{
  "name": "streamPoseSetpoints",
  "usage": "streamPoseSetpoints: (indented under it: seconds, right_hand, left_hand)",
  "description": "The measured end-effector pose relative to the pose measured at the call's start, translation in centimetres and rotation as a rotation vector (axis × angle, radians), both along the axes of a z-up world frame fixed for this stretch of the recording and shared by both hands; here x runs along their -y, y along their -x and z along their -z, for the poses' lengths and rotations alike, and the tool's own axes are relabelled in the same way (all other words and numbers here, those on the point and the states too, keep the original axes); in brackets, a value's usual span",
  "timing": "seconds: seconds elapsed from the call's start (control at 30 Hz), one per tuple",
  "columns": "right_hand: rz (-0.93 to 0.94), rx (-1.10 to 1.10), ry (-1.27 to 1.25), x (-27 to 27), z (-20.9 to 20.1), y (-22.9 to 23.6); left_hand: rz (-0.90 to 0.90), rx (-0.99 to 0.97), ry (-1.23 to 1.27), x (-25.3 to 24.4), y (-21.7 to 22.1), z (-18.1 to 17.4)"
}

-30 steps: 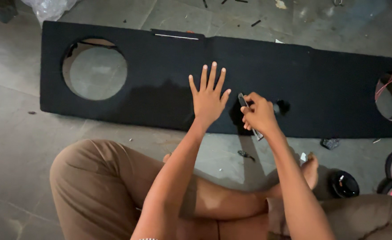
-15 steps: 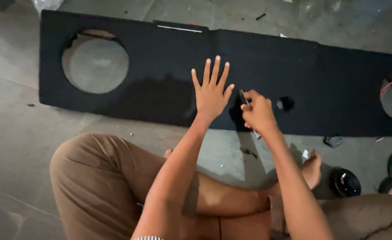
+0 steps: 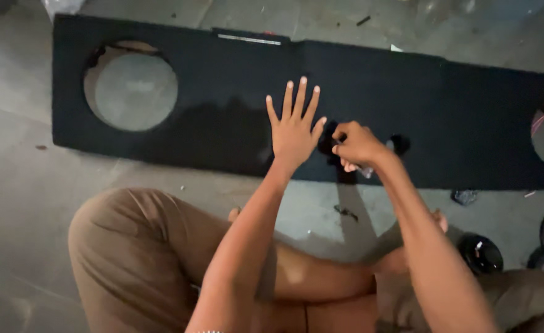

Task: The person sits on the floor and uses a utility knife to cut and refine a circular hole in a black speaker box. They then insert a small black circular component into the hole and place it on the box.

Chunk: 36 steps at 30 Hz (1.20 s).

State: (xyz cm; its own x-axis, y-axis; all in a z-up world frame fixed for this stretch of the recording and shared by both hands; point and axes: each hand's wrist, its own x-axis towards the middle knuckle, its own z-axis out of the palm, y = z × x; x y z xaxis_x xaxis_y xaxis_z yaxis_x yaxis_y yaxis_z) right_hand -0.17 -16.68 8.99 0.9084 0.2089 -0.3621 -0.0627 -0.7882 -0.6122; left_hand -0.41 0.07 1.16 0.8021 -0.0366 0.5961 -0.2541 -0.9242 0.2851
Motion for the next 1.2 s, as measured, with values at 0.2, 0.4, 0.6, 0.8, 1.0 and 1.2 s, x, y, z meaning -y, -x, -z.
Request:
streamPoseSetpoints:
  seconds: [0.2, 0.4, 0.6, 0.8, 1.0, 1.2]
  right_hand:
    - [0.041, -0.171, -0.046, 1.7, -1.0, 1.5]
    - [-0.116, -0.235, 0.009, 0.7, -0.7, -1.3]
    - [-0.205, -0.257, 0.154, -0.3, -0.9, -3.1]
    - [-0.232, -0.310, 0.155, 0.8, -2.8, -1.9]
    - [-0.248, -0.295, 0.174, -0.3, -2.1, -2.5]
    - [-0.154, -0.170, 0.183, -0.1, -1.0, -0.7]
  left_hand:
    - [-0.016, -0.027, -0.034, 0.1, 0.2, 0.2]
    - [-0.009, -0.029, -0.022, 0.0, -0.1, 0.5]
    - [-0.017, -0.003, -0.028, 0.1, 0.0, 0.8]
    - [0.001, 0.015, -0.014, -0.3, 0.0, 0.6]
    - [0.005, 0.036, 0.002, -0.3, 0.2, 0.2]
    - [0.004, -0.037, 0.054, 0.3, 0.3, -0.2]
